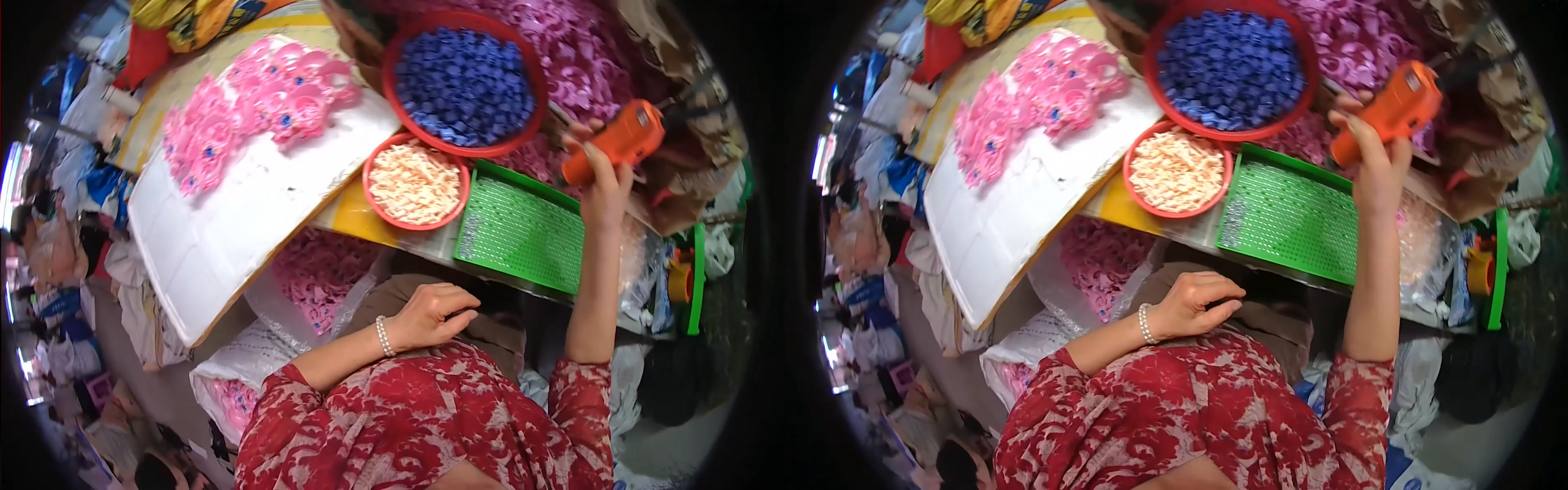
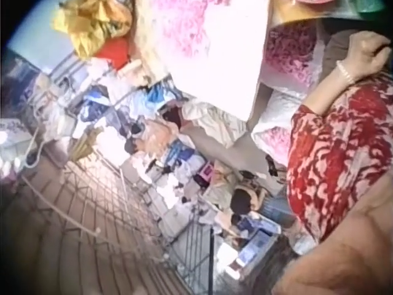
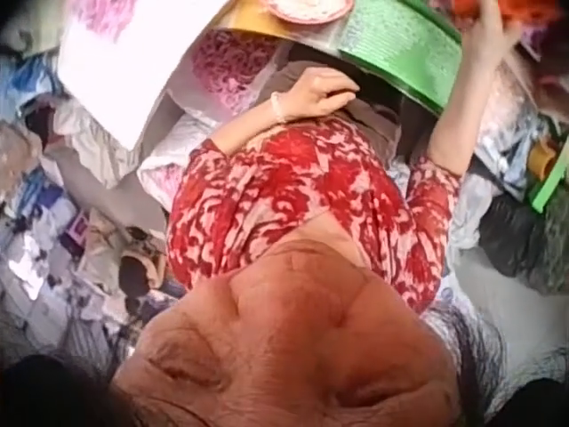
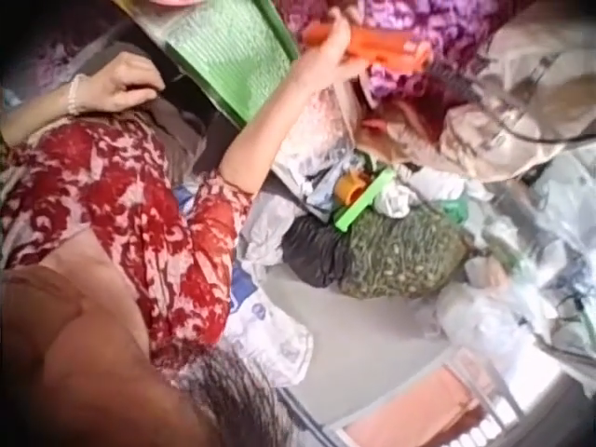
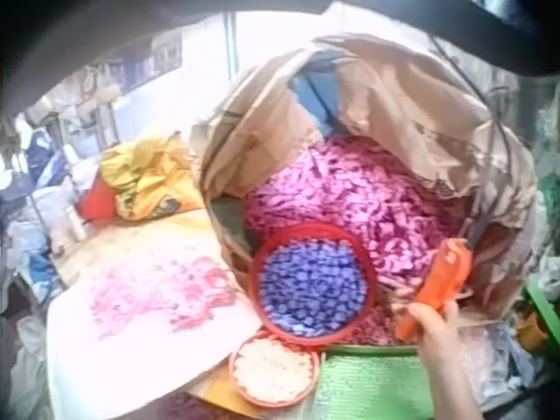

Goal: Assembling small pink plastic toy components using a handheld bonding tool.

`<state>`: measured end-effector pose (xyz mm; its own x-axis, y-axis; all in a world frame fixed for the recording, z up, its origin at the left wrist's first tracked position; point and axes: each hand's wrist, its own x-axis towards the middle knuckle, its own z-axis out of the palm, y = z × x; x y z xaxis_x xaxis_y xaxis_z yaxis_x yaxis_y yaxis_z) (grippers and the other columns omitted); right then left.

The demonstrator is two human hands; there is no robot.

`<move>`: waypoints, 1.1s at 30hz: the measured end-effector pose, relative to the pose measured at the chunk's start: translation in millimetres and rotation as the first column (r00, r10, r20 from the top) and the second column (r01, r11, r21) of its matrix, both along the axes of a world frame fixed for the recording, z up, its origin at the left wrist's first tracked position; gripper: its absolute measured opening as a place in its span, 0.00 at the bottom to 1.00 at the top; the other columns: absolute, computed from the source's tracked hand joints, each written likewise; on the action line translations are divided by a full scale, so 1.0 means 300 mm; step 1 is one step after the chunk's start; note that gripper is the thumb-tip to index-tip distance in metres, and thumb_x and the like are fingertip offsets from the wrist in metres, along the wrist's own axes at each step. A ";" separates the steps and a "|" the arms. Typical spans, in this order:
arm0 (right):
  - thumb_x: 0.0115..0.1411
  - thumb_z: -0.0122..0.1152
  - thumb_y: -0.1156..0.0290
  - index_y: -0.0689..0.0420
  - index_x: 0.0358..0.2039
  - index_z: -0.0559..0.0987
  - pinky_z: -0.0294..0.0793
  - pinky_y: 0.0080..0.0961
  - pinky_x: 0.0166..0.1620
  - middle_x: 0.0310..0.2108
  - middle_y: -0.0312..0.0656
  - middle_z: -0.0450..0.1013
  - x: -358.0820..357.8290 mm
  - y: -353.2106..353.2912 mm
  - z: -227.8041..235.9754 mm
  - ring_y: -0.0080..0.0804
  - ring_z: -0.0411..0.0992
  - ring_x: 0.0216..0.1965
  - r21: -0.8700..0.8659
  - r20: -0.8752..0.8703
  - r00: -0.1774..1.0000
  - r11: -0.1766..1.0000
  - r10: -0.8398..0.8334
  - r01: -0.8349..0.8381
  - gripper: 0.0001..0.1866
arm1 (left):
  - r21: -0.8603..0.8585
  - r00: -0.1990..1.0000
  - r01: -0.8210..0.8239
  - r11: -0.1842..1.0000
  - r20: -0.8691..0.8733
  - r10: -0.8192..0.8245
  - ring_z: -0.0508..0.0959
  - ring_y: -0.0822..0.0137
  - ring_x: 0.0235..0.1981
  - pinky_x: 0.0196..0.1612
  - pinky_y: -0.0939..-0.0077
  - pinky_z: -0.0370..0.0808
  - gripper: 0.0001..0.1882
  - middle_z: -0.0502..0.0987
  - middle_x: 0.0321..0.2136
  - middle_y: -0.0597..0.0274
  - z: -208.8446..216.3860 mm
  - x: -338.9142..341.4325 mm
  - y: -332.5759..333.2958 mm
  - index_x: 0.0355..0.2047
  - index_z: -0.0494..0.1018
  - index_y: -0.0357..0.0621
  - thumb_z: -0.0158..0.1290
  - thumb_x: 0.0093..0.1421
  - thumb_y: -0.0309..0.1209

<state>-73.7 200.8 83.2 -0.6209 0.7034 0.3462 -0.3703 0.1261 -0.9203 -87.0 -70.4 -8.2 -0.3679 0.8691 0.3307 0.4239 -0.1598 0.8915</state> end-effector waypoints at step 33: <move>0.57 0.50 0.74 0.67 0.50 0.63 0.69 0.31 0.44 0.32 0.42 0.69 0.196 -0.127 -0.030 0.28 0.67 0.31 0.092 0.103 0.993 0.993 0.064 -0.073 0.21 | -0.451 0.816 -0.576 0.682 -0.368 0.446 0.75 0.68 0.33 0.39 0.72 0.70 0.18 0.77 0.31 0.55 0.275 -0.952 -0.243 0.41 0.73 0.32 0.53 0.53 0.32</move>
